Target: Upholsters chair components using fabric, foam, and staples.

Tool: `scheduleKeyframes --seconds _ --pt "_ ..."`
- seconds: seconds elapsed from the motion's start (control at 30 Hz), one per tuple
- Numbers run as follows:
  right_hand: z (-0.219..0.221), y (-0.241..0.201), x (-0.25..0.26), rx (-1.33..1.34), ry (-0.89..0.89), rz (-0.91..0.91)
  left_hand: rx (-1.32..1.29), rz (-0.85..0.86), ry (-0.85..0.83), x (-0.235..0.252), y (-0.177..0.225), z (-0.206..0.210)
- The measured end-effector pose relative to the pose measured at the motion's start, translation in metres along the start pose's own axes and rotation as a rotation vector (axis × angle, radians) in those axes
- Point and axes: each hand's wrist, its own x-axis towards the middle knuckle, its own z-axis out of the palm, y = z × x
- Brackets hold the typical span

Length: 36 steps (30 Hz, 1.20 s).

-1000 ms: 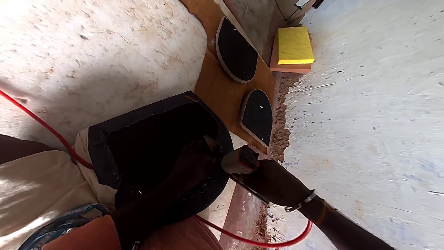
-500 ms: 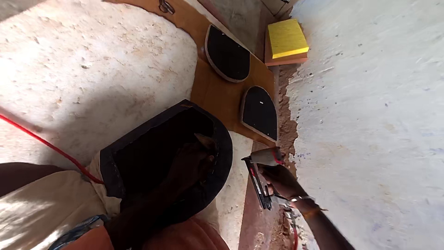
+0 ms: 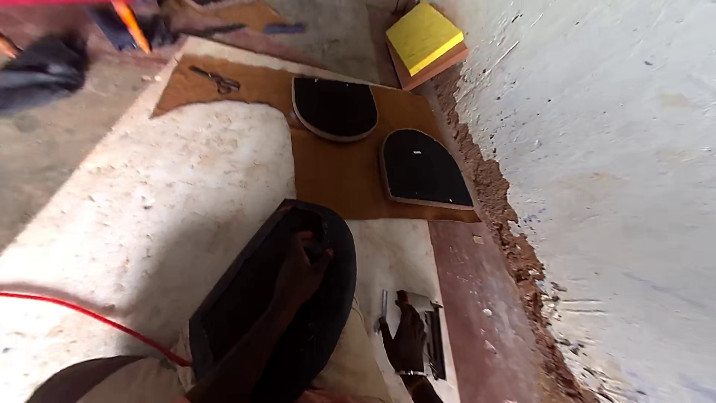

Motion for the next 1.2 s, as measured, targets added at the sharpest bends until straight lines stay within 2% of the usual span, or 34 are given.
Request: scheduleKeyframes --seconds 0.07,0.13,0.27,0.37,0.47,0.57,0.63,0.67,0.73,0.8,0.83,0.9,0.97,1.03,1.13,1.2 --pt "0.0 -0.011 0.004 0.129 -0.087 -0.041 0.079 0.066 -0.047 0.003 0.013 -0.001" --pt "-0.003 -0.03 0.008 0.279 -0.167 -0.046 0.111 0.139 -0.016 0.003 0.027 -0.017" --pt "-0.009 -0.072 0.03 0.532 -0.186 -0.099 0.119 0.239 0.077 0.022 0.056 -0.098" --pt "-0.034 -0.116 0.044 0.751 -0.292 -0.177 0.051 0.534 0.177 0.021 0.068 -0.191" --pt "-0.055 -0.158 0.052 0.834 -0.334 -0.31 -0.007 0.79 0.351 -0.001 0.088 -0.272" --pt "-0.059 -0.187 0.059 0.858 -0.318 -0.341 0.125 1.066 0.464 -0.025 0.111 -0.316" --pt "-0.058 -0.2 0.066 0.869 -0.3 -0.316 0.415 1.155 0.503 -0.038 0.112 -0.31" --pt "-0.056 -0.205 0.07 0.873 -0.291 -0.304 0.581 1.119 0.517 -0.041 0.104 -0.294" --pt "-0.049 -0.207 0.079 0.887 -0.278 -0.262 0.782 0.958 0.409 -0.024 0.061 -0.249" --pt "-0.042 -0.206 0.09 0.865 -0.26 -0.238 0.811 0.563 0.107 0.016 0.006 -0.209" --pt "-0.039 -0.205 0.096 0.849 -0.25 -0.235 0.811 0.472 -0.014 0.041 -0.031 -0.196" --pt "-0.038 -0.202 0.109 0.787 -0.249 -0.235 0.898 0.532 -0.076 0.084 -0.121 -0.178" --pt "-0.038 -0.2 0.13 0.711 -0.27 -0.237 0.889 0.442 -0.13 0.104 -0.189 -0.171" --pt "-0.036 -0.206 0.166 0.622 -0.301 -0.243 0.784 0.441 -0.097 0.111 -0.226 -0.171" --pt "-0.017 -0.245 0.251 0.488 -0.405 -0.313 0.579 0.602 0.178 0.146 -0.248 -0.191" --pt "0.009 -0.305 0.324 0.369 -0.49 -0.395 0.514 0.439 0.378 0.182 -0.25 -0.221"
